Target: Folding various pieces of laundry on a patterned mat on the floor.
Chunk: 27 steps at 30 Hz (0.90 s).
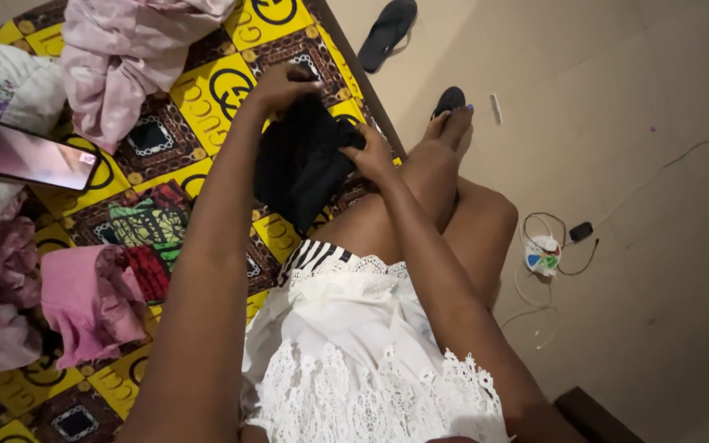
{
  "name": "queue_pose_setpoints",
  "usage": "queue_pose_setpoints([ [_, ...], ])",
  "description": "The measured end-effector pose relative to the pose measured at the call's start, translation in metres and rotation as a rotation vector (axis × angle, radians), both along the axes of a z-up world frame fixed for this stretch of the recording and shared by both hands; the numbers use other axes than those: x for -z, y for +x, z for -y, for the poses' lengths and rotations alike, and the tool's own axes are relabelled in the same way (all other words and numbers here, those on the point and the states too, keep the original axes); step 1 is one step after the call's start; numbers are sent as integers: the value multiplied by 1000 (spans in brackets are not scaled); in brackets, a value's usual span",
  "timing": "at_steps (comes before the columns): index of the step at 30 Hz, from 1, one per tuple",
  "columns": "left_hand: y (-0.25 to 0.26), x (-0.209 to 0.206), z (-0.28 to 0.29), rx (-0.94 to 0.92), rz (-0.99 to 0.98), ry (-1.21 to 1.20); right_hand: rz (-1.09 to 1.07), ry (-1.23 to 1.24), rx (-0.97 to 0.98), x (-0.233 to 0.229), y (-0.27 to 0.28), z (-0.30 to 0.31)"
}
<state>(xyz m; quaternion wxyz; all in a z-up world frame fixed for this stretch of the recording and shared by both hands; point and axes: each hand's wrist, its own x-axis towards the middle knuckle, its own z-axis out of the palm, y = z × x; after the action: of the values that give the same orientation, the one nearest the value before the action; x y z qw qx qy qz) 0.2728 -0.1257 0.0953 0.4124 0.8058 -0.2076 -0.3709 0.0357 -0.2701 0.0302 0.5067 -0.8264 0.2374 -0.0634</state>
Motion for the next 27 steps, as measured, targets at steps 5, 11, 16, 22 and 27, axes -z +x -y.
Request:
queue_pose_setpoints([
  [5,2,29,27,119,-114,-294,50,7,-8,2,0,4],
  [11,11,1,16,-207,-17,-749,10,202,-7,15,-2,8],
  [16,-48,-12,-71,-557,469,-305,39,33,-64,-1,2,7],
  [22,-248,-32,-137,-871,480,-194,59,113,-63,0,2,5],
  [27,-265,-68,-136,-251,716,-167,83,-13,-8,-30,-3,1],
])
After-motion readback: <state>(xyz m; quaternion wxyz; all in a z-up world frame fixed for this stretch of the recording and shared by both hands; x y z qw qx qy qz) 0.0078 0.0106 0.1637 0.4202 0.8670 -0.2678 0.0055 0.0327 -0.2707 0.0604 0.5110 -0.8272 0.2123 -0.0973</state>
